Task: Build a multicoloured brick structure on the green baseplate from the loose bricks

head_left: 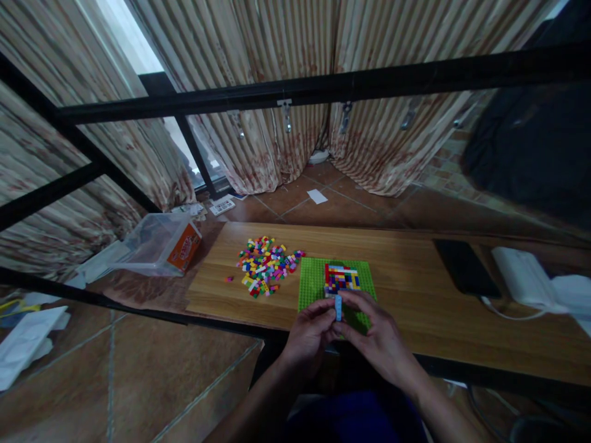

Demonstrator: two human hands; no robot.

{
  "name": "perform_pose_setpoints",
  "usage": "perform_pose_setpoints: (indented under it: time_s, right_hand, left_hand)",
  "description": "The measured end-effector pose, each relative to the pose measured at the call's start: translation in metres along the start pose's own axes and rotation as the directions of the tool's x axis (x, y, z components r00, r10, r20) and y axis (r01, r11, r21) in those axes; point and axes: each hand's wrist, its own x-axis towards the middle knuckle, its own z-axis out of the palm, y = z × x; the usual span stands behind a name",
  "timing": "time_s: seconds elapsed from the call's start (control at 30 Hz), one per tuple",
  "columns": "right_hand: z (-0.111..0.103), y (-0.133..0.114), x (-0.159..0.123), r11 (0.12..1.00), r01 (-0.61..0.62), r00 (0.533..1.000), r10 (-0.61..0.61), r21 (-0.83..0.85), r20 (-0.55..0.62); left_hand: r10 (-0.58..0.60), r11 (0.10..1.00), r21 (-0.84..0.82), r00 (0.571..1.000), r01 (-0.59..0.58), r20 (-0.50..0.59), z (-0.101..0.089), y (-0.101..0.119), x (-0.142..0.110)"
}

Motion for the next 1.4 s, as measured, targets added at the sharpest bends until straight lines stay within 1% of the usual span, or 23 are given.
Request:
perform_pose_setpoints:
  time_s: [0.07, 0.13, 0.23, 0.3, 0.33, 0.4, 0.5, 0.6, 0.7, 0.77, 0.83, 1.03, 1.13, 1.2, 1.27, 1.33, 1.4]
  right_hand:
    - [-0.005, 0.004, 0.01, 0.998, 0.02, 1.0, -0.021, -0.051, -0.023]
    - [-0.011, 0.011, 0.026, 0.993, 0.039, 0.997, -0.046, -0.111, -0.057]
    - [-0.016, 0.025, 0.056, 0.983, 0.049, 0.995, -0.064, -0.176, -0.083]
    - [-0.016, 0.036, 0.074, 0.981, 0.03, 0.998, -0.041, -0.191, -0.053]
    - [-0.014, 0.041, 0.081, 0.981, 0.02, 0.999, -0.027, -0.191, -0.032]
    - [-0.009, 0.05, 0.09, 0.982, 0.003, 1.0, -0.001, -0.186, 0.01]
    - [-0.003, 0.057, 0.095, 0.985, -0.016, 0.999, 0.023, -0.169, 0.038]
    - [-0.003, 0.058, 0.095, 0.99, -0.014, 0.999, 0.021, -0.14, 0.046]
    - [-0.005, 0.053, 0.096, 0.996, 0.003, 0.996, 0.005, -0.093, 0.092]
    - [-0.007, 0.048, 0.098, 0.998, -0.011, 0.99, 0.019, -0.064, 0.14]
    - [-0.008, 0.045, 0.099, 0.998, -0.051, 0.982, 0.058, -0.041, 0.177]
    - [-0.007, 0.046, 0.102, 0.984, -0.175, 0.963, 0.17, 0.009, 0.21]
    - [-0.007, 0.047, 0.105, 0.981, -0.191, 0.955, 0.177, 0.036, 0.24]
    - [-0.008, 0.046, 0.107, 0.979, -0.197, 0.948, 0.177, 0.051, 0.264]
    - [-0.008, 0.044, 0.11, 0.974, -0.224, 0.942, 0.206, 0.038, 0.265]
    - [-0.009, 0.043, 0.11, 0.969, -0.248, 0.937, 0.236, 0.012, 0.257]
    - [-0.009, 0.045, 0.11, 0.97, -0.244, 0.936, 0.236, 0.002, 0.26]
  left_hand:
    - [0.043, 0.996, 0.082, 0.999, -0.041, -0.016, -0.002, 0.0, 0.005]
    - [0.132, 0.967, 0.229, 0.989, -0.115, -0.062, -0.006, 0.002, 0.014]
    - [0.313, 0.863, 0.452, 0.941, -0.226, -0.128, -0.017, 0.008, 0.035]
    - [0.38, 0.807, 0.534, 0.914, -0.252, -0.142, -0.024, 0.013, 0.051]
    - [0.392, 0.784, 0.563, 0.912, -0.26, -0.124, -0.027, 0.016, 0.058]
    - [0.417, 0.738, 0.602, 0.907, -0.304, -0.052, -0.029, 0.019, 0.068]
    - [0.437, 0.679, 0.631, 0.897, -0.376, 0.064, -0.027, 0.02, 0.076]
    - [0.415, 0.648, 0.645, 0.898, -0.405, 0.146, -0.025, 0.016, 0.077]
    - [0.395, 0.614, 0.661, 0.893, -0.432, 0.216, -0.026, 0.012, 0.077]
    - [0.396, 0.577, 0.683, 0.885, -0.447, 0.245, -0.026, 0.01, 0.076]
    - [0.406, 0.524, 0.719, 0.876, -0.456, 0.26, -0.026, 0.01, 0.075]
    - [0.422, 0.34, 0.832, 0.862, -0.438, 0.281, -0.021, 0.013, 0.071]
    - [0.434, 0.208, 0.882, 0.848, -0.422, 0.303, -0.017, 0.014, 0.068]
    - [0.43, 0.086, 0.906, 0.836, -0.415, 0.342, -0.014, 0.014, 0.065]
    - [0.414, -0.043, 0.915, 0.827, -0.401, 0.381, -0.012, 0.014, 0.064]
    - [0.387, -0.174, 0.915, 0.829, -0.363, 0.403, -0.009, 0.014, 0.063]
    - [0.356, -0.298, 0.898, 0.836, -0.323, 0.419, -0.006, 0.014, 0.062]
